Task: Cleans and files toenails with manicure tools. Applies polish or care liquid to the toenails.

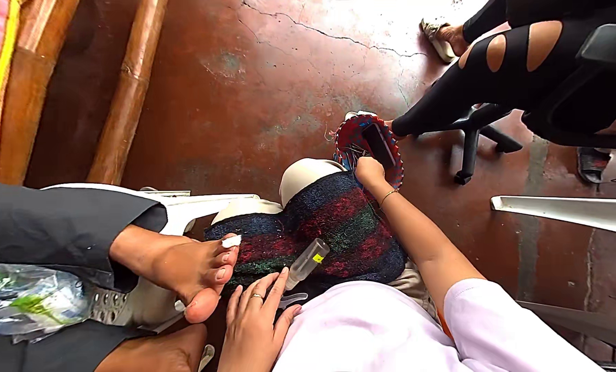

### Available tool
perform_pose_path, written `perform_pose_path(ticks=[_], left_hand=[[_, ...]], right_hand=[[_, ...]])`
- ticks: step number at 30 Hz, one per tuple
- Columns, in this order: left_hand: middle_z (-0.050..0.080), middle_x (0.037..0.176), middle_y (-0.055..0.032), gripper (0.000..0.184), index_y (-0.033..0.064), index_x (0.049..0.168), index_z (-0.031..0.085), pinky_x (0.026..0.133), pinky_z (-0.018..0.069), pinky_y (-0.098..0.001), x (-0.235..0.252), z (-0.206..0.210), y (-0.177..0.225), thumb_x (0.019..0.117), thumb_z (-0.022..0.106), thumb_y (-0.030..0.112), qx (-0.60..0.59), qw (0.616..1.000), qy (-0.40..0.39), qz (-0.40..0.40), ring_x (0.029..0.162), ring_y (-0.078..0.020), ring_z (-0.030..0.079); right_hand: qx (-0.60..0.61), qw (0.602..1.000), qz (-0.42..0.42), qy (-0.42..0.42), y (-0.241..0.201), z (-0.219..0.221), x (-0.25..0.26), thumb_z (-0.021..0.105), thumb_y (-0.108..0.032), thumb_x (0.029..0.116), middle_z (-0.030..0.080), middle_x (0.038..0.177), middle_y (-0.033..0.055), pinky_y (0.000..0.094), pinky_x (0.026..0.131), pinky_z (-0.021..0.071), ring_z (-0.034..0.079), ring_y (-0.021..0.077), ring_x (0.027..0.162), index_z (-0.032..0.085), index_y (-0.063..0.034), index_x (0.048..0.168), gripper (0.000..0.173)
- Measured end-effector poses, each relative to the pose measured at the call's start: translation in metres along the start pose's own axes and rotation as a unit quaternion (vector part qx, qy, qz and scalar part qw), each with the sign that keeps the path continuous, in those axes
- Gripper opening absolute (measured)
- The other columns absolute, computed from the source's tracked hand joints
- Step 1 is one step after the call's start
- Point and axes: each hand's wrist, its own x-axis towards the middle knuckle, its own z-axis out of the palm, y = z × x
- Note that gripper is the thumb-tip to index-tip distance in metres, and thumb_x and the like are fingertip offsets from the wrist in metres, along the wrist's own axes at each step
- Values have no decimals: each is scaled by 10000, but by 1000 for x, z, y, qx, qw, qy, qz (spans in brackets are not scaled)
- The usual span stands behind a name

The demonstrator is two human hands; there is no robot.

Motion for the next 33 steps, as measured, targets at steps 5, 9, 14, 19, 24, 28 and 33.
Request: perform_pose_path(ticks=[5, 9, 14, 19, 24, 28, 33], left_hand=[[656, 1337, -148, 579, 127, 1343, 669, 1065, 387, -636, -3, 6, 0, 1013, 447, 547, -26, 999, 38, 0, 1232, -351, 625], [680, 1293, -105, 461, 146, 1291, 692, 1101, 411, -471, -3, -5, 8, 1012, 554, 486, -111, 988, 103, -21, 1236, -234, 616], [688, 1256, -5, 509, 163, 1394, 607, 937, 562, -282, 6, -29, 26, 1001, 578, 486, -569, 805, 159, -58, 1096, -131, 669], [707, 1250, 7, 390, 240, 1190, 732, 853, 598, -319, 24, -46, 44, 983, 551, 516, -858, 470, 175, -108, 1052, -135, 700], [746, 1003, -14, 235, 180, 1010, 761, 720, 601, -262, 26, -53, 58, 1023, 581, 330, -865, 387, 227, -226, 821, -104, 707], [718, 912, -33, 251, 140, 963, 746, 673, 590, -267, 24, -52, 57, 1040, 555, 284, -884, 330, 234, -235, 752, -111, 683], [676, 866, -44, 200, 83, 947, 703, 668, 582, -253, 24, -49, 56, 1039, 532, 134, -889, 305, 230, -252, 714, -111, 654]], right_hand=[[45, 999, 18, -21, 8, -2, 11, 663, -228, 952, 693, 1150, 260, 648, 889, 518, 668, 418, 1113, 720, 33, 1059, 287], [53, 998, -39, -19, 29, -21, -11, 653, -267, 972, 715, 1038, 248, 664, 883, 518, 690, 419, 1019, 741, 16, 1043, 305], [312, 916, -251, 3, 66, -45, -79, 570, -133, 1016, 704, 878, 88, 366, 630, 556, 637, 162, 682, 668, -91, 1267, 273], [514, 730, -407, -193, 67, -65, -150, 717, -281, 949, 746, 1125, 12, 205, 616, 575, 696, 66, 755, 600, -226, 1371, 442], [483, 725, -489, -52, 39, -46, -200, 626, -276, 1036, 788, 1015, 30, 260, 706, 633, 763, 131, 830, 684, -157, 1162, 183], [252, 862, -438, 26, 26, -21, -207, 552, -202, 1053, 692, 835, -32, 152, 629, 521, 606, -26, 679, 719, -36, 1048, 235], [398, 800, -448, 10, -9, -24, -218, 649, -77, 988, 761, 880, 13, 262, 711, 633, 739, 105, 774, 668, -49, 1071, 90]])
